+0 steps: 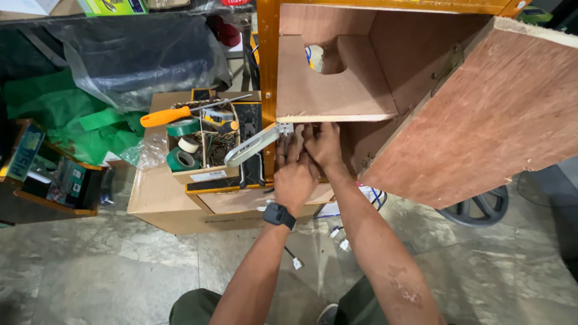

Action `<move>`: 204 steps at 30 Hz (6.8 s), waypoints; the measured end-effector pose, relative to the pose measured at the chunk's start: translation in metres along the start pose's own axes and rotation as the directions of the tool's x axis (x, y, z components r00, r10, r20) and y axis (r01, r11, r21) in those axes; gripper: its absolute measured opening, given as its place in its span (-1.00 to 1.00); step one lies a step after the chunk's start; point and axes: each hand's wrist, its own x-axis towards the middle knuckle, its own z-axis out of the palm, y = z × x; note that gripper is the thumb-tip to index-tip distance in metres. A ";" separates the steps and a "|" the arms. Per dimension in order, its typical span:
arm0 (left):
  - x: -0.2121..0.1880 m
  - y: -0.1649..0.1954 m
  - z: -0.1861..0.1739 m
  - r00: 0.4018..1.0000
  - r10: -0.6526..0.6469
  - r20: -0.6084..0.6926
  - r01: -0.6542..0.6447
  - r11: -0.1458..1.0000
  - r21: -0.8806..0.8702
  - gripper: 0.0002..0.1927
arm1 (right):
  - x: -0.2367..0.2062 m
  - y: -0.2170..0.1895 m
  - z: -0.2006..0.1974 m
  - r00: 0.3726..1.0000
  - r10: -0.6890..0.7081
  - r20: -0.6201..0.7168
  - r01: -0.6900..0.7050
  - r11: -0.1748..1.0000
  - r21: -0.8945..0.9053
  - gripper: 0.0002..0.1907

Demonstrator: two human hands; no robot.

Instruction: The person works inside an open wooden enclosure, wiring a power strip and connecting cables, then retrieves a white box from a shelf and returns to the bench. They handle a perforated metal power supply unit, connecting wires to its terminals and positioning it in the enclosure.

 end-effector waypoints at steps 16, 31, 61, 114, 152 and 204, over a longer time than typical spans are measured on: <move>-0.002 0.001 -0.002 0.999 -0.011 0.030 0.011 1.000 -0.007 -0.46 | 0.001 0.006 0.005 0.996 -0.090 0.025 0.091 0.995 -0.028 -0.88; -0.001 -0.001 -0.001 1.000 -0.001 0.016 0.000 0.999 0.033 -0.48 | 0.002 0.016 0.006 0.985 -0.170 -0.020 0.168 0.982 -0.092 -0.93; 0.002 0.004 -0.003 0.999 -0.025 0.028 0.024 0.999 0.043 -0.65 | 0.005 0.007 0.009 0.977 0.205 -0.053 -0.193 0.966 0.175 -0.88; 0.003 0.006 -0.007 1.000 -0.021 -0.015 0.021 1.000 0.015 -0.71 | 0.005 0.012 0.002 0.981 -0.128 -0.148 0.153 0.973 0.171 -0.92; 0.004 0.006 -0.004 1.000 -0.001 -0.019 0.002 0.999 0.040 -0.68 | 0.001 -0.005 -0.002 0.986 -0.088 -0.141 0.077 0.993 -0.085 -0.95; 0.014 -0.002 -0.027 0.937 0.276 0.216 -0.329 0.905 0.269 -0.53 | 0.017 -0.151 -0.078 0.966 0.258 0.004 -0.130 0.472 0.872 -0.74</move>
